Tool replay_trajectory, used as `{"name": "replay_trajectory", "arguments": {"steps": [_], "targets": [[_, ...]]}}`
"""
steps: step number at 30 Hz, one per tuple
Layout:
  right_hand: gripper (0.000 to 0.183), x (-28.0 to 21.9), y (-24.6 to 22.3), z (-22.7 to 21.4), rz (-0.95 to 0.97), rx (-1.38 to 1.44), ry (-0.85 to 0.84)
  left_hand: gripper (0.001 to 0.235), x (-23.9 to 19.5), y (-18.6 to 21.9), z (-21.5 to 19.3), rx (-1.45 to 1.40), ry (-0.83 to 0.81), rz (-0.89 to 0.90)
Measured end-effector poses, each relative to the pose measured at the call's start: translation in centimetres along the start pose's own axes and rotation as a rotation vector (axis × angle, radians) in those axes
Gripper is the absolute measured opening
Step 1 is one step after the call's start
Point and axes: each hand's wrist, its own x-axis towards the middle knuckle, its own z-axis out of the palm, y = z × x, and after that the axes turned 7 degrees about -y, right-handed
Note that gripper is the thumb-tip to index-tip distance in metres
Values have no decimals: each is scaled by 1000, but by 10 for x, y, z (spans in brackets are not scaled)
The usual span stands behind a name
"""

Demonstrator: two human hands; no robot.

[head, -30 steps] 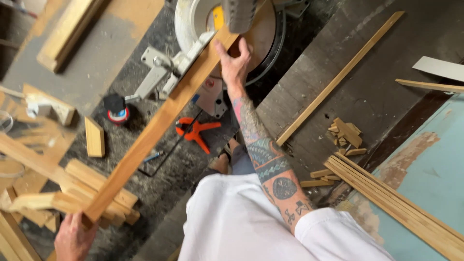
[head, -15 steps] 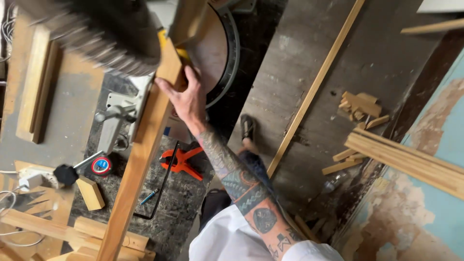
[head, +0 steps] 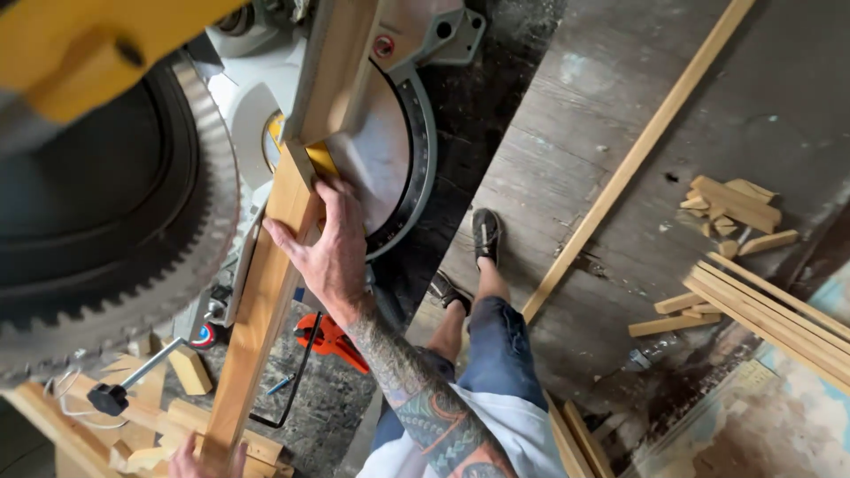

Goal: Measuring and cutting wooden boards using a tape measure and a miter saw.

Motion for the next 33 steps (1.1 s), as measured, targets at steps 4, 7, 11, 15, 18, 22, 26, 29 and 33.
{"name": "replay_trajectory", "arguments": {"steps": [4,7,11,15,18,22,26,29,33], "targets": [[73,-3,3,4,21,41,-14,96,74,99,-39,197,-577,-450],[74,-1,2,0,55,68,-49,88,98,124,-41,219,-723,-659],[71,-1,1,1,71,93,-66,57,93,100,-33,356,-727,-565],[67,-1,2,3,48,112,-47,55,79,77,-21,415,-682,-532],[68,1,2,3,57,134,-66,51,88,99,-36,446,-707,-457],[74,3,0,2,135,137,-176,44,106,129,-60,308,-799,-550],[68,7,-7,-4,104,94,-113,53,87,110,-46,133,-607,-443],[62,7,-9,-2,183,152,-168,67,74,92,-34,67,-471,-311],[62,4,-21,3,102,225,-178,64,51,57,5,135,-169,20]]}}
